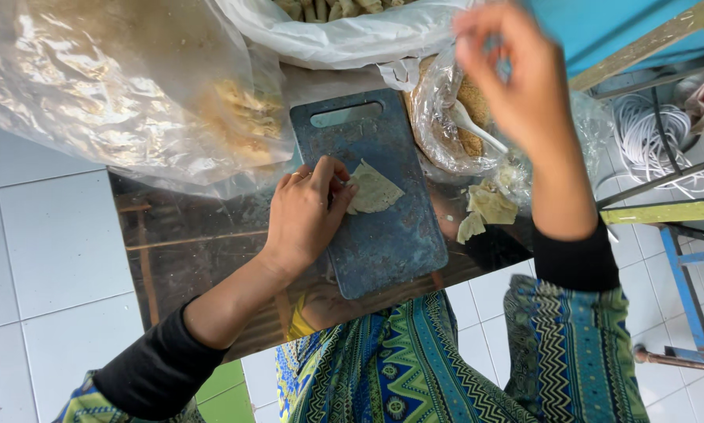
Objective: The person cuts thin square pastry sheets into smaller pieces on a cutting board using a plastic dough scraper, then folds and stacks the cut pieces by hand. They reach into a plastic bag for more sheets and continue cutting and stacking the pieces on the board.
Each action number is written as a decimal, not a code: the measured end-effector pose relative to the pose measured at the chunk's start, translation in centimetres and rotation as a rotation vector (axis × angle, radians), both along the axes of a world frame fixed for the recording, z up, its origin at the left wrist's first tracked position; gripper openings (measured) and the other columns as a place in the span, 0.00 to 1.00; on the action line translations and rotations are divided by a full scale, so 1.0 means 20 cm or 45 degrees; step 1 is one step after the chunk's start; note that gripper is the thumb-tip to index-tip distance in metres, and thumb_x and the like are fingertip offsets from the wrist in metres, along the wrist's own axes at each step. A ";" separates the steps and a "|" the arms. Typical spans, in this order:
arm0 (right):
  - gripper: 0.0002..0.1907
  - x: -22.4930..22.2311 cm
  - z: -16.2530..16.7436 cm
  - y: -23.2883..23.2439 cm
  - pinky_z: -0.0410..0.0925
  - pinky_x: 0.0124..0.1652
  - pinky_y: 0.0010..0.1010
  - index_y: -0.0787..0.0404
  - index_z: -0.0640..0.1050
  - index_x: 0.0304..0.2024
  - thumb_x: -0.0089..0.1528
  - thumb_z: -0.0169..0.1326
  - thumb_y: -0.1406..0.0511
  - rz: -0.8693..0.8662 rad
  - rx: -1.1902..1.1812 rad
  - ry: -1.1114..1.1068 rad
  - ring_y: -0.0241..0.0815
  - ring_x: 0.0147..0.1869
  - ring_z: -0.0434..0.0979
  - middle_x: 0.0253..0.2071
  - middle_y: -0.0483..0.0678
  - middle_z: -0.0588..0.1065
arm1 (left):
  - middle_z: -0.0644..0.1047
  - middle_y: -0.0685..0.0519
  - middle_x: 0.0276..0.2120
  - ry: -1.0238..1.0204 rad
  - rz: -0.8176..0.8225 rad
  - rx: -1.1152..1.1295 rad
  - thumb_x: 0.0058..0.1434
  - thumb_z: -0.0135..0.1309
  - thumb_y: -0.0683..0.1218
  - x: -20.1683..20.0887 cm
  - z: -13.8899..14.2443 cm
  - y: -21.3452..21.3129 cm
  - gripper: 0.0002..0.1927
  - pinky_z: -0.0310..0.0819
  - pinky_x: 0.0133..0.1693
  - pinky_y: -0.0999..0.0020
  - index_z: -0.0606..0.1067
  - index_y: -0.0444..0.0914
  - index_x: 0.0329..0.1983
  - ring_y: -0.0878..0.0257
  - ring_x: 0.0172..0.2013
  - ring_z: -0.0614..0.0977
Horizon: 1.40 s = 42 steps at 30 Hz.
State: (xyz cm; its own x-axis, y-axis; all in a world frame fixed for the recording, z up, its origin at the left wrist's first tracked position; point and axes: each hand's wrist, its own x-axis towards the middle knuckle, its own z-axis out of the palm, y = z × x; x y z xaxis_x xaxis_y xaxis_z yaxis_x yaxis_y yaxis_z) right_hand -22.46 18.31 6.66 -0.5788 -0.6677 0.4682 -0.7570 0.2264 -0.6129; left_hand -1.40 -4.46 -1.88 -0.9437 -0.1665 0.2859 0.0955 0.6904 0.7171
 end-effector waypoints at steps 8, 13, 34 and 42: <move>0.11 0.52 -0.10 0.41 0.73 0.42 0.33 0.59 0.83 0.42 0.55 0.64 0.67 0.034 0.701 -0.113 0.42 0.44 0.81 0.41 0.47 0.80 | 0.75 0.55 0.25 -0.129 -0.058 -0.083 0.62 0.62 0.49 0.01 0.02 -0.01 0.15 0.69 0.40 0.56 0.70 0.40 0.46 0.55 0.34 0.79; 0.07 0.59 -0.18 0.45 0.70 0.48 0.37 0.57 0.81 0.36 0.55 0.63 0.67 0.094 0.669 0.033 0.48 0.50 0.78 0.44 0.46 0.77 | 0.75 0.53 0.30 -0.126 -0.071 -0.116 0.60 0.61 0.46 0.02 0.02 0.01 0.20 0.68 0.40 0.55 0.67 0.40 0.52 0.54 0.37 0.79; 0.08 0.49 -0.36 -0.15 0.74 0.46 0.23 0.64 0.80 0.48 0.66 0.58 0.69 0.485 0.317 -1.034 0.30 0.47 0.81 0.43 0.44 0.81 | 0.78 0.48 0.30 -0.086 -0.113 0.153 0.67 0.54 0.40 0.00 -0.05 -0.03 0.15 0.72 0.42 0.54 0.65 0.36 0.54 0.49 0.37 0.81; 0.11 0.55 -0.34 -0.18 0.76 0.40 0.27 0.66 0.76 0.45 0.62 0.63 0.72 0.223 0.321 -0.464 0.34 0.42 0.83 0.40 0.48 0.80 | 0.77 0.51 0.28 -0.145 -0.126 0.106 0.62 0.59 0.43 0.00 -0.01 -0.03 0.20 0.71 0.41 0.55 0.66 0.36 0.54 0.52 0.35 0.80</move>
